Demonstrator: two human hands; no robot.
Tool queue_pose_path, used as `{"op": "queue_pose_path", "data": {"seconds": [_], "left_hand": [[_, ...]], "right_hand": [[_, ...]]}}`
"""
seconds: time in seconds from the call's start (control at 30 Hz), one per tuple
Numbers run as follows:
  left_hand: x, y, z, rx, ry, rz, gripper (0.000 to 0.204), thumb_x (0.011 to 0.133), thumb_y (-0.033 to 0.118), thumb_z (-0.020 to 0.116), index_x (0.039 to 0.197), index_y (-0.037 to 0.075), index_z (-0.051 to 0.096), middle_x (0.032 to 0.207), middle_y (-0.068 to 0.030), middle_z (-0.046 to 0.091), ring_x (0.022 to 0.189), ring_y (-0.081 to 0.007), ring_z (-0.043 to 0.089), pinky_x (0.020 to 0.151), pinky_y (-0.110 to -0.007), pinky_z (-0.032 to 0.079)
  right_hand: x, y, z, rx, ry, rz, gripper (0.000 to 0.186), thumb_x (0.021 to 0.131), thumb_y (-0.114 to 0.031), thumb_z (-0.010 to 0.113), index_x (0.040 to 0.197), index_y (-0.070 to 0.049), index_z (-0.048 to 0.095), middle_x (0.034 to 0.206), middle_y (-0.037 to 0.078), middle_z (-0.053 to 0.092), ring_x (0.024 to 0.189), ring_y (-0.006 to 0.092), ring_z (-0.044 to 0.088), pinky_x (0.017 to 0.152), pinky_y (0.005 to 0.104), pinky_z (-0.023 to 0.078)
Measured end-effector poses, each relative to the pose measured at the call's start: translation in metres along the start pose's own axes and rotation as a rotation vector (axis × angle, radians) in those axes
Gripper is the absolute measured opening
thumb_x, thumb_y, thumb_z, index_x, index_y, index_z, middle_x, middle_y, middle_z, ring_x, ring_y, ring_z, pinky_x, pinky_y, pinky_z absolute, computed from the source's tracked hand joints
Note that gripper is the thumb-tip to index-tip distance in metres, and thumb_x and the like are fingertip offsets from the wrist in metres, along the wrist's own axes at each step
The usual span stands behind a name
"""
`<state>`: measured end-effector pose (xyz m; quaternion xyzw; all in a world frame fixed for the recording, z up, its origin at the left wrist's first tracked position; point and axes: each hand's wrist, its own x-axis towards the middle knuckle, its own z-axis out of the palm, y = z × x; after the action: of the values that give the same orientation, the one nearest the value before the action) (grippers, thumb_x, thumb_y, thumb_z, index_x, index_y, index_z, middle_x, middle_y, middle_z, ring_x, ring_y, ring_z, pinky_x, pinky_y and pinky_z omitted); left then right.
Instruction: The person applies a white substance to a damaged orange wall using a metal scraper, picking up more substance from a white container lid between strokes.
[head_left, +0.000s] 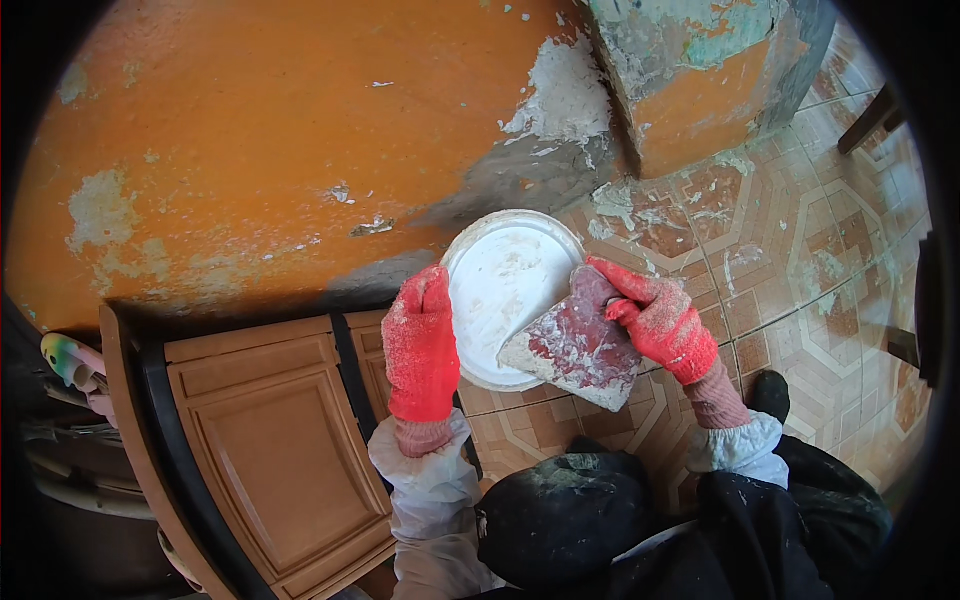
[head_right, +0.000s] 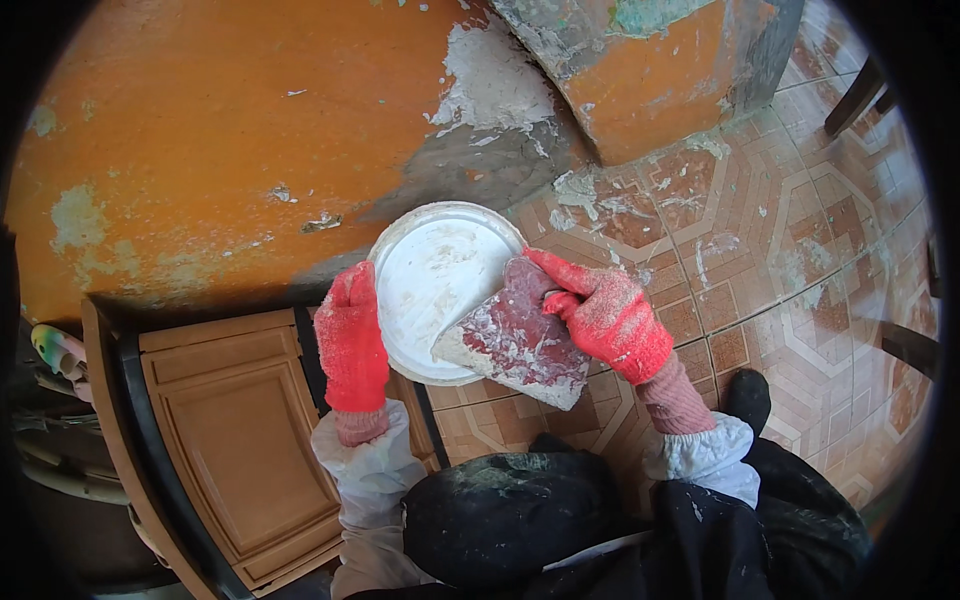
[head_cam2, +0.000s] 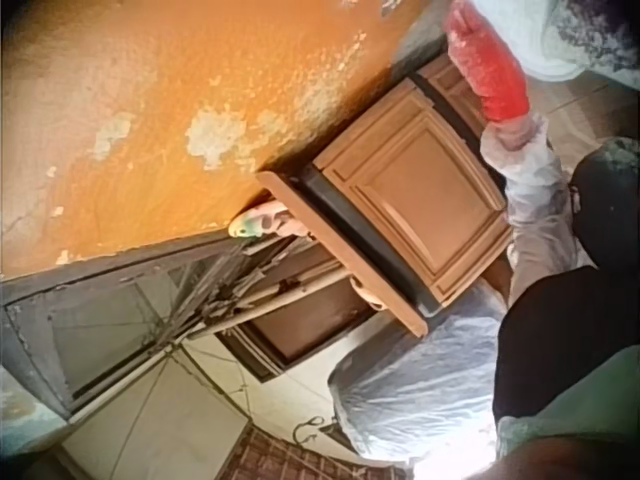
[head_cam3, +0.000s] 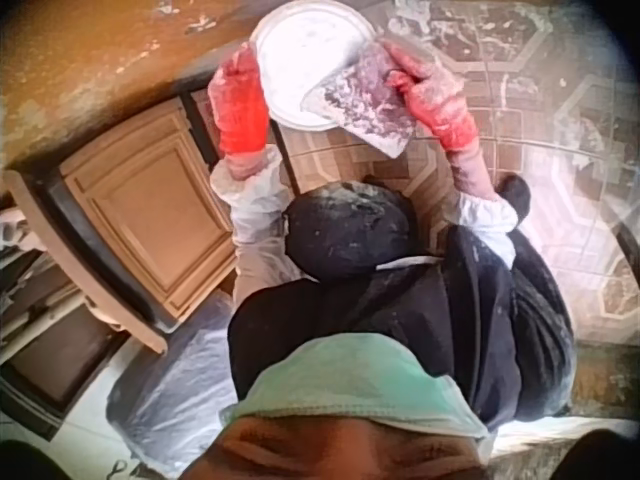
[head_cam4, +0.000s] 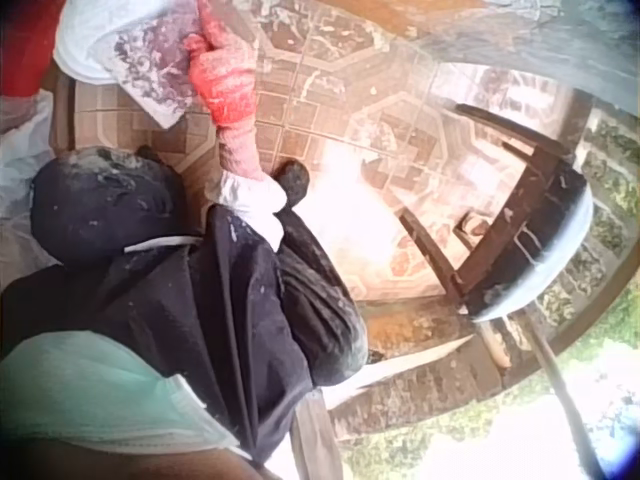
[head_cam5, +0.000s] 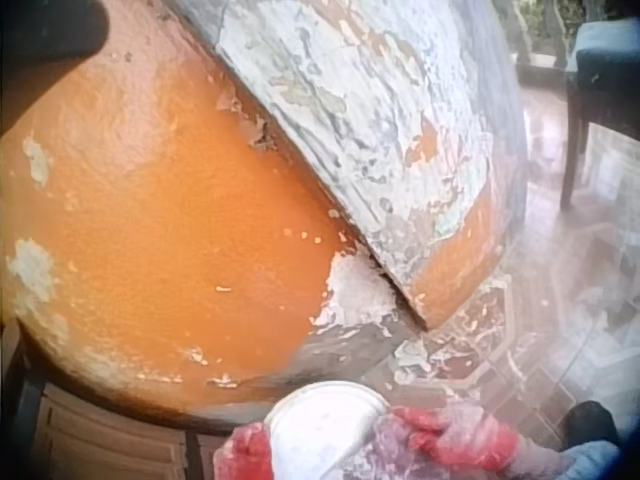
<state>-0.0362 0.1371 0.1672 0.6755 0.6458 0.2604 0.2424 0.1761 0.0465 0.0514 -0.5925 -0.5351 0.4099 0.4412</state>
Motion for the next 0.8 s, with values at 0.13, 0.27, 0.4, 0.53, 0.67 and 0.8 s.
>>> {"op": "queue_pose_path", "data": {"seconds": [0.13, 0.27, 0.4, 0.53, 0.67, 0.8], "left_hand": [[0.001, -0.006, -0.011, 0.119, 0.012, 0.16, 0.029, 0.092, 0.025, 0.051, 0.106, 0.001, 0.061, 0.095, -0.0109, 0.065, 0.086, -0.0148, 0.058, 0.08, -0.03, 0.046], [0.002, 0.001, -0.01, -0.086, 0.047, -0.073, 0.029, 0.091, 0.025, 0.053, 0.106, 0.001, 0.061, 0.095, -0.013, 0.065, 0.086, -0.0153, 0.058, 0.08, -0.03, 0.046], [0.005, -0.002, -0.007, 0.077, 0.054, 0.064, 0.028, 0.091, 0.024, 0.053, 0.105, 0.001, 0.062, 0.094, -0.0132, 0.065, 0.086, -0.0162, 0.059, 0.08, -0.031, 0.046], [0.001, -0.002, -0.012, -0.053, 0.048, -0.046, 0.029, 0.091, 0.025, 0.053, 0.105, 0.001, 0.062, 0.096, -0.0145, 0.065, 0.088, -0.0179, 0.06, 0.08, -0.032, 0.046], [0.004, 0.001, -0.004, 0.082, 0.044, 0.025, 0.029, 0.091, 0.025, 0.053, 0.105, 0.001, 0.062, 0.095, -0.0135, 0.065, 0.087, -0.0168, 0.059, 0.08, -0.031, 0.046], [0.003, -0.002, -0.016, 0.053, 0.077, 0.049, 0.028, 0.091, 0.024, 0.054, 0.105, 0.001, 0.062, 0.093, -0.0117, 0.065, 0.085, -0.0143, 0.058, 0.079, -0.03, 0.046]], "right_hand": [[0.008, 0.007, -0.034, 0.269, 0.191, 0.222, 0.047, 0.082, -0.005, 0.059, 0.127, -0.016, 0.053, 0.108, 0.017, 0.064, 0.093, 0.0226, 0.064, 0.081, 0.0325, 0.048], [0.002, 0.01, -0.02, 0.074, 0.133, 0.106, 0.047, 0.082, -0.006, 0.059, 0.127, -0.02, 0.054, 0.109, 0.019, 0.062, 0.097, 0.0311, 0.063, 0.082, 0.0339, 0.048], [-0.001, 0.011, -0.014, 0.178, 0.178, 0.008, 0.046, 0.082, -0.009, 0.06, 0.126, -0.022, 0.054, 0.11, 0.017, 0.061, 0.101, 0.0343, 0.06, 0.084, 0.0347, 0.048], [0.008, 0.012, -0.024, 0.277, 0.187, 0.238, 0.045, 0.083, -0.009, 0.059, 0.127, -0.019, 0.053, 0.11, 0.016, 0.062, 0.101, 0.0306, 0.061, 0.084, 0.034, 0.047], [0.002, -0.007, -0.01, -0.021, -0.066, 0.153, 0.046, 0.083, -0.006, 0.058, 0.128, -0.014, 0.052, 0.108, 0.013, 0.065, 0.097, 0.0177, 0.061, 0.083, 0.0306, 0.047], [0.011, 0.02, -0.03, 0.292, 0.174, 0.17, 0.047, 0.082, -0.003, 0.056, 0.127, -0.017, 0.054, 0.108, 0.011, 0.065, 0.096, 0.0187, 0.062, 0.083, 0.0297, 0.047]]}}
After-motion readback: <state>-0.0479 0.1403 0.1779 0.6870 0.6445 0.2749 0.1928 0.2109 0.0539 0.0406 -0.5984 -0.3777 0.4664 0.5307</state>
